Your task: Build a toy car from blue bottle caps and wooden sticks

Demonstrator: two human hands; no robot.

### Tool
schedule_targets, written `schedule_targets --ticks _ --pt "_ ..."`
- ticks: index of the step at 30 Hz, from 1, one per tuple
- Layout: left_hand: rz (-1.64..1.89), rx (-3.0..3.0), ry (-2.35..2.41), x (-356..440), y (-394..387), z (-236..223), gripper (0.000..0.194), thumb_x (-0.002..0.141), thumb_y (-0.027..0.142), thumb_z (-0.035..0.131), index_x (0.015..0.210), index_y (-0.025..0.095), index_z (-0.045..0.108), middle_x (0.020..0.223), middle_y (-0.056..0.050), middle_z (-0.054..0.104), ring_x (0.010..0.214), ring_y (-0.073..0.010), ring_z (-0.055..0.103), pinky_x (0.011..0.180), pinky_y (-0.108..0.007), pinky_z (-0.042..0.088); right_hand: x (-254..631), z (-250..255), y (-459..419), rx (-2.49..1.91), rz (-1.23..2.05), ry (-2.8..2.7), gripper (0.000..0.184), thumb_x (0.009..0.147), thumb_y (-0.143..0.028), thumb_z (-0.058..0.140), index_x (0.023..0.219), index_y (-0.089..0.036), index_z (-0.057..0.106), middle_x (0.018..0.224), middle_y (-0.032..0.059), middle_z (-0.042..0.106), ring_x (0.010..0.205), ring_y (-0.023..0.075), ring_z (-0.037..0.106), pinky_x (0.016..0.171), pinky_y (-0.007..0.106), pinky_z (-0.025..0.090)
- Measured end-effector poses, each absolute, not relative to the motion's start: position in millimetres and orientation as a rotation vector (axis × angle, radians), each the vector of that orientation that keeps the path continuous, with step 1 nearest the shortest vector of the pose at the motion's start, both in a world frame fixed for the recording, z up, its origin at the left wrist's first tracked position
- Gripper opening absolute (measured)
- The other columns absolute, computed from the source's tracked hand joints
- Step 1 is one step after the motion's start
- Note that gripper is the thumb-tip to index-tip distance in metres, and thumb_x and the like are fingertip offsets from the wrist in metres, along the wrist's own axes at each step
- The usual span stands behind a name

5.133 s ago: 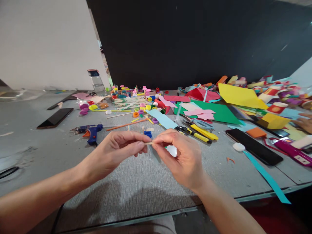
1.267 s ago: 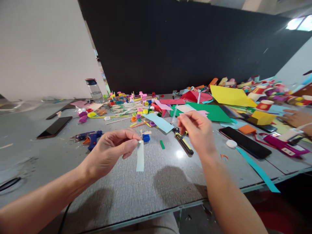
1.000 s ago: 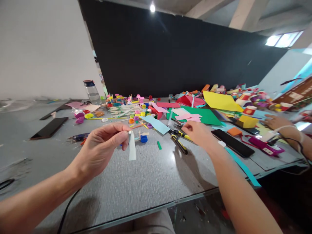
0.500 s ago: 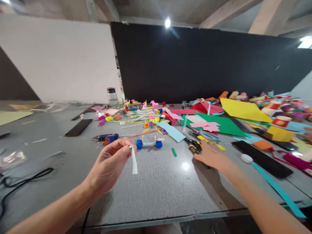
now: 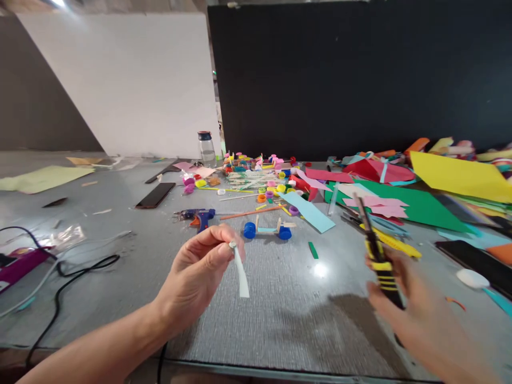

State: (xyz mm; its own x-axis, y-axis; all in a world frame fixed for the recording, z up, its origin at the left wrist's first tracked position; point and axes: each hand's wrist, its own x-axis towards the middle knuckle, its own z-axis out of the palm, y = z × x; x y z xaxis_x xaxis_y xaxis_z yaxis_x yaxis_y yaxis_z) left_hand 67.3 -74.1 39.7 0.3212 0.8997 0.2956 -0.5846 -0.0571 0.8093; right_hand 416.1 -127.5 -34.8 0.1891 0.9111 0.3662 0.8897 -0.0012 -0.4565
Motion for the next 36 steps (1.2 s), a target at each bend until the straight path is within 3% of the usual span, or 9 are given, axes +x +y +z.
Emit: schedule_targets --ticks 4,10,17,24,31,36 --pt "1.281 1.099 0.360 70.1 -74.5 35.6 0.003 0.088 0.024 0.077 0.090 0.022 0.076 0.084 0.003 0.063 0.080 -0.0067 0.055 0.079 -0.016 0.043 338.7 -6.0 -137.7 -1.546 0.007 -1.903 0.067 0.090 -0.045 0.059 0.150 -0.027 0.034 0.144 0.0131 0.054 0.128 0.0411 0.057 0.106 0.055 0.050" --pt "1.268 1.075 0.305 68.8 -73.8 33.4 0.005 0.088 0.021 0.077 0.091 0.024 0.077 0.085 0.004 0.066 0.080 -0.0048 0.056 0.078 -0.012 0.043 294.5 9.8 -134.7 -1.294 -0.091 -2.118 0.074 0.086 -0.031 0.060 0.153 -0.023 0.031 0.147 0.0145 0.048 0.135 0.0382 0.049 0.108 0.057 0.049" --pt "1.248 1.061 0.314 69.0 -74.8 34.3 0.004 0.087 0.018 0.077 0.088 0.023 0.076 0.081 0.004 0.064 0.075 -0.0041 0.053 0.072 -0.011 0.042 296.5 16.0 -131.6 -1.259 -0.110 -2.151 0.067 0.085 -0.024 0.058 0.148 -0.020 0.035 0.140 0.0166 0.051 0.129 0.0353 0.052 0.103 0.053 0.053" --pt "1.228 1.088 0.361 70.7 -72.6 30.8 0.007 0.083 0.024 0.081 0.085 0.021 0.075 0.083 0.002 0.063 0.077 -0.0077 0.053 0.074 -0.017 0.043 304.0 14.9 -133.8 -1.258 -0.206 -2.186 0.066 0.087 -0.028 0.057 0.147 -0.016 0.035 0.134 0.0198 0.053 0.122 0.0379 0.056 0.097 0.055 0.056" --pt "1.200 1.052 0.408 72.5 -74.3 32.9 0.012 0.079 0.025 0.084 0.080 0.017 0.075 0.076 0.001 0.060 0.071 -0.0082 0.049 0.068 -0.019 0.040 307.6 19.5 -125.9 -1.194 -0.301 -2.208 0.045 0.087 -0.021 0.055 0.131 -0.018 0.046 0.116 0.0165 0.061 0.104 0.0316 0.065 0.083 0.042 0.062" --pt "1.214 1.041 0.368 73.8 -73.5 33.3 0.014 0.080 0.028 0.084 0.082 0.018 0.075 0.075 0.001 0.060 0.074 -0.0097 0.051 0.071 -0.020 0.041 305.9 22.3 -122.7 -1.259 -0.133 -2.156 0.048 0.090 -0.030 0.055 0.135 -0.020 0.042 0.118 0.0152 0.062 0.105 0.0314 0.066 0.084 0.043 0.062"
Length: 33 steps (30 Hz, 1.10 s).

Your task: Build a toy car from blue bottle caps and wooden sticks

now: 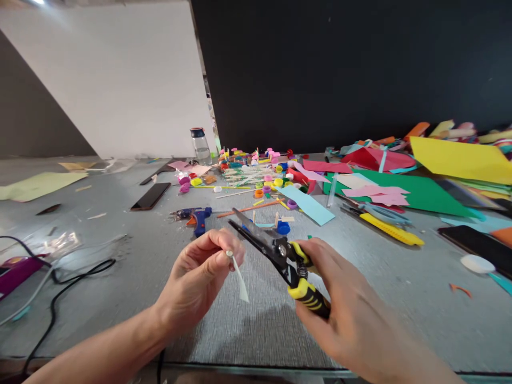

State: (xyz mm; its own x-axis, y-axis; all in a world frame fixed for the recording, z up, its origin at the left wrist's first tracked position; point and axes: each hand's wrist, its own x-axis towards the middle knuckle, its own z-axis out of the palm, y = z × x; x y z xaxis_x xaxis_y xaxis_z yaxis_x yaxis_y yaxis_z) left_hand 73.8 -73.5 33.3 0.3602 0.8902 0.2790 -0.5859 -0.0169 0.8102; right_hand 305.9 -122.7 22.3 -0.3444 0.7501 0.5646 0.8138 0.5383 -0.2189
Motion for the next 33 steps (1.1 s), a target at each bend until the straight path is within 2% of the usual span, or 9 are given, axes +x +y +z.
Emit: schedule_targets --ticks 4,7,12,17,23,25,28,33 --pt "1.198 1.002 0.350 73.9 -72.9 33.7 0.011 0.079 0.024 0.084 0.081 0.019 0.075 0.075 0.002 0.061 0.070 -0.0076 0.051 0.069 -0.018 0.040 306.3 16.4 -127.3 -1.271 -0.157 -2.190 0.061 0.088 -0.035 0.057 0.143 -0.018 0.037 0.132 0.0194 0.057 0.119 0.0394 0.061 0.092 0.055 0.058" --pt "1.198 0.996 0.347 73.5 -74.0 34.5 0.011 0.080 0.024 0.084 0.080 0.018 0.074 0.077 0.002 0.062 0.072 -0.0071 0.053 0.070 -0.017 0.042 306.4 13.4 -129.8 -1.261 -0.183 -2.213 0.064 0.086 -0.033 0.058 0.144 -0.016 0.036 0.134 0.0211 0.056 0.121 0.0418 0.059 0.094 0.058 0.057" --pt "1.195 1.008 0.371 72.7 -76.4 35.9 0.012 0.080 0.026 0.084 0.080 0.018 0.075 0.079 0.001 0.063 0.074 -0.0082 0.054 0.073 -0.019 0.043 302.6 18.4 -128.3 -1.250 -0.220 -2.209 0.058 0.088 -0.029 0.056 0.141 -0.015 0.037 0.127 0.0208 0.057 0.116 0.0392 0.061 0.091 0.055 0.058" --pt "1.208 1.028 0.423 73.5 -75.6 36.8 0.017 0.076 0.029 0.086 0.076 0.017 0.074 0.076 0.000 0.062 0.070 -0.0102 0.051 0.068 -0.022 0.041 301.8 26.4 -126.7 -1.226 -0.256 -2.227 0.051 0.085 -0.024 0.058 0.133 -0.015 0.042 0.119 0.0189 0.059 0.110 0.0369 0.062 0.087 0.049 0.059" --pt "1.180 1.050 0.421 74.1 -73.9 35.4 0.015 0.078 0.028 0.084 0.077 0.018 0.074 0.072 0.001 0.058 0.070 -0.0101 0.047 0.069 -0.022 0.039 304.6 26.8 -128.2 -1.255 -0.280 -2.208 0.042 0.085 -0.013 0.053 0.125 -0.022 0.044 0.112 0.0152 0.063 0.099 0.0341 0.067 0.077 0.043 0.059" --pt "1.168 1.067 0.407 73.9 -73.7 34.8 0.014 0.080 0.029 0.083 0.079 0.018 0.074 0.072 0.001 0.058 0.071 -0.0106 0.048 0.069 -0.023 0.038 305.4 25.5 -128.2 -1.272 -0.228 -2.153 0.042 0.088 -0.017 0.054 0.128 -0.023 0.044 0.111 0.0137 0.065 0.098 0.0330 0.069 0.078 0.041 0.060" --pt "1.182 1.062 0.407 73.7 -73.4 35.1 0.016 0.079 0.030 0.083 0.079 0.018 0.073 0.072 0.000 0.058 0.073 -0.0120 0.048 0.070 -0.024 0.038 312.6 23.5 -125.4 -1.378 -0.172 -2.053 0.040 0.093 -0.032 0.056 0.130 -0.023 0.044 0.109 0.0124 0.068 0.093 0.0323 0.072 0.076 0.041 0.060" --pt "1.157 1.076 0.407 71.9 -74.0 35.6 0.013 0.082 0.029 0.081 0.081 0.019 0.073 0.075 0.000 0.059 0.074 -0.0119 0.048 0.071 -0.023 0.039 360.9 10.0 -112.0 -1.760 -0.309 -1.962 0.035 0.095 -0.049 0.056 0.117 -0.023 0.049 0.095 0.0145 0.071 0.077 0.0333 0.074 0.056 0.036 0.056"
